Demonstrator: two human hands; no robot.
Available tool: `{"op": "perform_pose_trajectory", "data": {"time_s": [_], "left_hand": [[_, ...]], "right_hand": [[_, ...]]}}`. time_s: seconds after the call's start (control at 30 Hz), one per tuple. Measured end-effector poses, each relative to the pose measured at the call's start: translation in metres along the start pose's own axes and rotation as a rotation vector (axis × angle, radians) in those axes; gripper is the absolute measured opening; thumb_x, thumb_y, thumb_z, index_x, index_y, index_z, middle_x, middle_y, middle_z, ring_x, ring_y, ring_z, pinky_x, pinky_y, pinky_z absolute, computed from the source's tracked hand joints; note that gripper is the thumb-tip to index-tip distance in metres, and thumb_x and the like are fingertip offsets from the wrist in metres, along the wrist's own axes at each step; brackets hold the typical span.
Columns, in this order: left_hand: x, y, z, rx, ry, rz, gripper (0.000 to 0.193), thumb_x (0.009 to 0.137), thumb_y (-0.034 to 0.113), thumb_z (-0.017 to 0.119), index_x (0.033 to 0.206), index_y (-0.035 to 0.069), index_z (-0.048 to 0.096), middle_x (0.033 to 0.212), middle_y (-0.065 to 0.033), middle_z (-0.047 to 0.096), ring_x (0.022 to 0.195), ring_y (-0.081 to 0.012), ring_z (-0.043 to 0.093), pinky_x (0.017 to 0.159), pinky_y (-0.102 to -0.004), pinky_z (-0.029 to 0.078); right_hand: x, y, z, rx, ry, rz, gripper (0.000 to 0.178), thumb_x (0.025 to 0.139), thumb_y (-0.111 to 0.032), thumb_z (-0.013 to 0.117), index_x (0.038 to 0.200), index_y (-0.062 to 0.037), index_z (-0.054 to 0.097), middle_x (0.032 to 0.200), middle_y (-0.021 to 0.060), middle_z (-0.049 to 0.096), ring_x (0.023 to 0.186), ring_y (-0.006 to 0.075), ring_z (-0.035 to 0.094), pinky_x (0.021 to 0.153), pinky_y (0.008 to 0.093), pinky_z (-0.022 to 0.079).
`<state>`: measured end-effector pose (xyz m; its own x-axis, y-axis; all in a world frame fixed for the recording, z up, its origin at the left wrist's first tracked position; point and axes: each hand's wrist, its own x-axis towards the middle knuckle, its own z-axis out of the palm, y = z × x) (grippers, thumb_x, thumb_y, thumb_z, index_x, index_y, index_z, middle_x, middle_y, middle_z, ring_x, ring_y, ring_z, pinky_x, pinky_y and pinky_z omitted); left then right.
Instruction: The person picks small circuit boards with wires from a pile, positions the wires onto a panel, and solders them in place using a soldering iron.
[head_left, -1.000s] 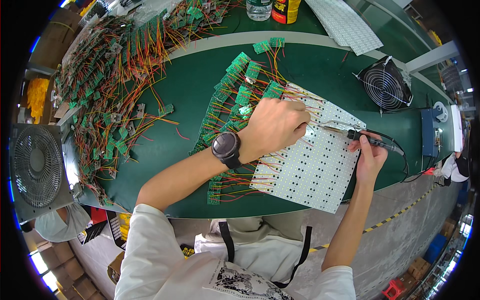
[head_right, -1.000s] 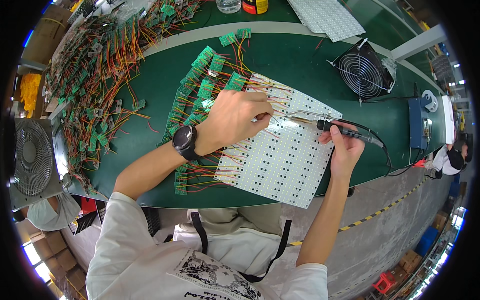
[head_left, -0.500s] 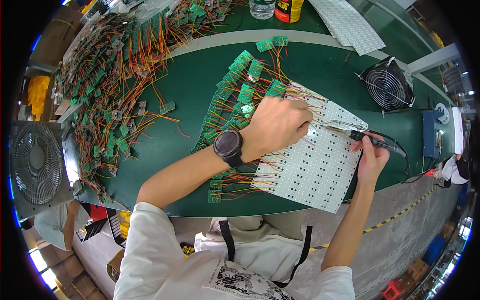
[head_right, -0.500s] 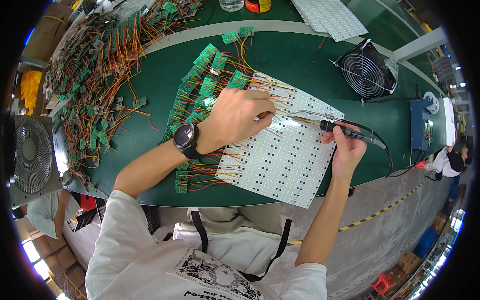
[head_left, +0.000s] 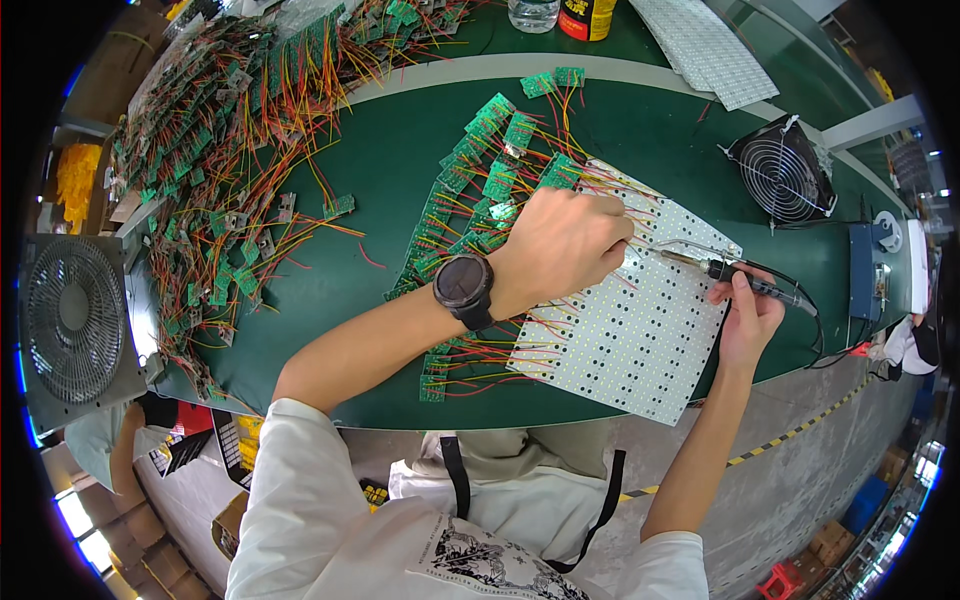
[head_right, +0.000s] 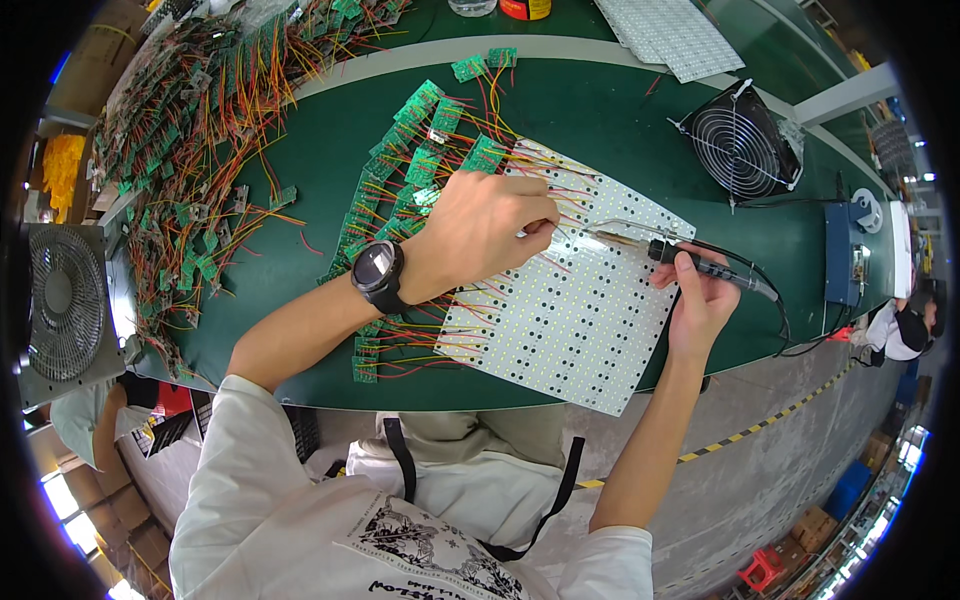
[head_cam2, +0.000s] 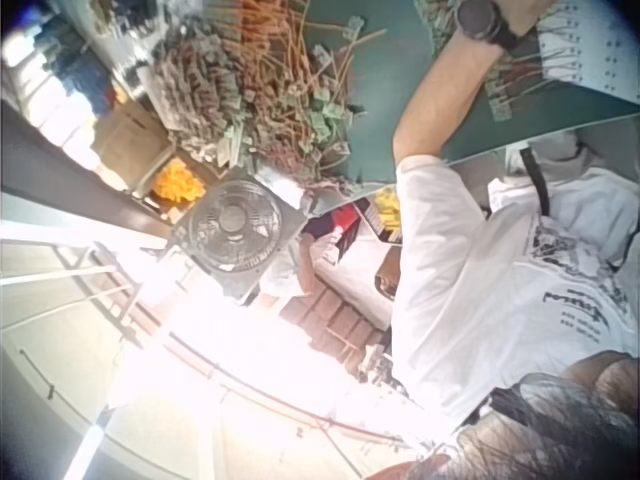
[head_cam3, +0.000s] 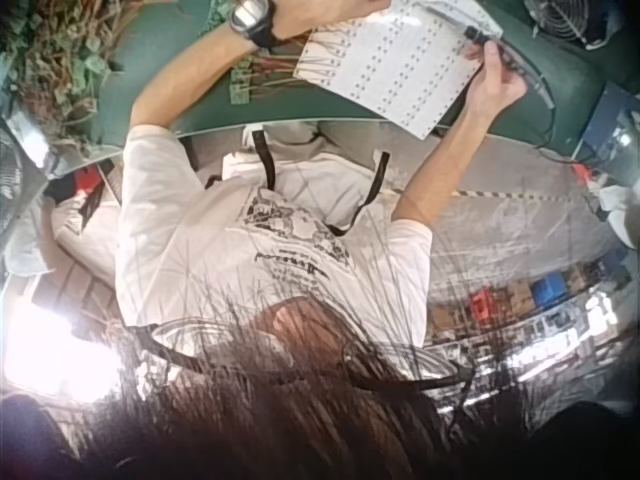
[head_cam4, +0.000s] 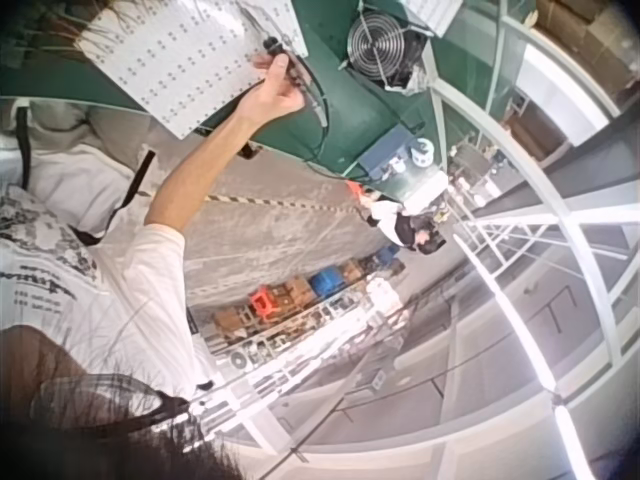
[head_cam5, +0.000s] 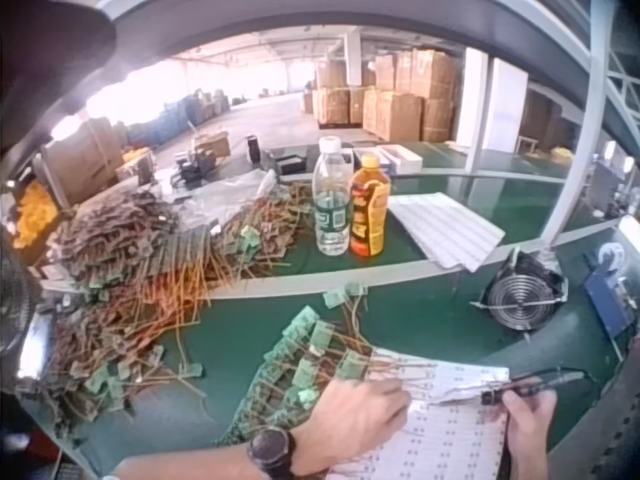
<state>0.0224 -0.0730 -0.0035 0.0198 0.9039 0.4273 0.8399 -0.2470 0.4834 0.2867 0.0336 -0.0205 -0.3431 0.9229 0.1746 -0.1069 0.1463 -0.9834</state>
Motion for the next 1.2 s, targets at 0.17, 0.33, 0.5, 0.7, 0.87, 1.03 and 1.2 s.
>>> {"op": "perform_pose_trajectory", "data": {"time_s": [0.17, 0.33, 0.5, 0.7, 0.87, 1.03, 1.2], "left_hand": [[0.000, 0.000, 0.000, 0.001, -0.008, -0.002, 0.004, 0.077, 0.013, 0.070, 0.077, 0.009, 0.070, 0.075, -0.0024, 0.064, 0.060, -0.0244, 0.064, 0.052, -0.0370, 0.048], [-0.001, 0.000, 0.000, -0.008, 0.009, -0.005, 0.005, 0.077, 0.013, 0.070, 0.077, 0.008, 0.070, 0.075, -0.0027, 0.064, 0.061, -0.0246, 0.064, 0.053, -0.0373, 0.048], [0.000, 0.000, 0.001, -0.023, 0.011, 0.002, 0.005, 0.077, 0.013, 0.070, 0.076, 0.008, 0.069, 0.075, -0.0028, 0.064, 0.062, -0.0257, 0.063, 0.053, -0.0385, 0.048], [-0.001, -0.001, 0.000, -0.006, 0.007, -0.004, 0.006, 0.078, 0.014, 0.070, 0.075, 0.008, 0.069, 0.075, -0.0031, 0.063, 0.061, -0.0261, 0.063, 0.053, -0.0388, 0.047], [-0.001, -0.002, -0.001, 0.010, -0.023, 0.017, 0.009, 0.080, 0.017, 0.070, 0.078, 0.008, 0.069, 0.077, -0.0043, 0.062, 0.062, -0.0271, 0.063, 0.054, -0.0393, 0.048], [0.002, 0.003, -0.019, 0.022, -0.108, 0.122, 0.020, 0.083, 0.026, 0.073, 0.080, 0.007, 0.068, 0.090, -0.0064, 0.062, 0.069, -0.0278, 0.065, 0.057, -0.0395, 0.050], [0.007, -0.006, -0.024, -0.067, -0.241, 0.265, 0.022, 0.082, 0.024, 0.074, 0.089, 0.005, 0.065, 0.094, -0.0049, 0.059, 0.089, -0.0218, 0.064, 0.063, -0.0369, 0.052]], "right_hand": [[-0.001, 0.000, 0.000, -0.015, 0.007, 0.004, 0.021, 0.092, -0.007, 0.066, 0.106, 0.0087, 0.063, 0.075, 0.0145, 0.068, 0.060, 0.0197, 0.065, 0.056, 0.0283, 0.052], [0.000, 0.001, 0.000, -0.007, -0.001, -0.007, 0.022, 0.092, -0.007, 0.066, 0.107, 0.0090, 0.062, 0.074, 0.0152, 0.068, 0.060, 0.0203, 0.065, 0.056, 0.0289, 0.052], [0.000, 0.002, -0.003, 0.026, 0.033, -0.005, 0.023, 0.091, -0.008, 0.066, 0.106, 0.0094, 0.062, 0.073, 0.0156, 0.067, 0.059, 0.0205, 0.064, 0.056, 0.0297, 0.051], [0.001, 0.001, -0.001, 0.022, 0.037, -0.001, 0.022, 0.091, -0.007, 0.066, 0.106, 0.0095, 0.063, 0.072, 0.0149, 0.067, 0.058, 0.0197, 0.063, 0.055, 0.0294, 0.050], [0.001, 0.002, -0.001, 0.015, 0.033, -0.011, 0.021, 0.092, -0.006, 0.065, 0.106, 0.0095, 0.063, 0.071, 0.0145, 0.067, 0.058, 0.0197, 0.063, 0.055, 0.0293, 0.050], [0.000, 0.000, -0.001, 0.045, 0.075, 0.003, 0.021, 0.092, -0.007, 0.064, 0.106, 0.0088, 0.063, 0.071, 0.0144, 0.067, 0.057, 0.0200, 0.063, 0.056, 0.0289, 0.050], [0.001, 0.001, 0.000, 0.084, 0.090, 0.014, 0.022, 0.092, -0.007, 0.065, 0.107, 0.0089, 0.063, 0.071, 0.0144, 0.067, 0.056, 0.0202, 0.063, 0.056, 0.0290, 0.050]]}}
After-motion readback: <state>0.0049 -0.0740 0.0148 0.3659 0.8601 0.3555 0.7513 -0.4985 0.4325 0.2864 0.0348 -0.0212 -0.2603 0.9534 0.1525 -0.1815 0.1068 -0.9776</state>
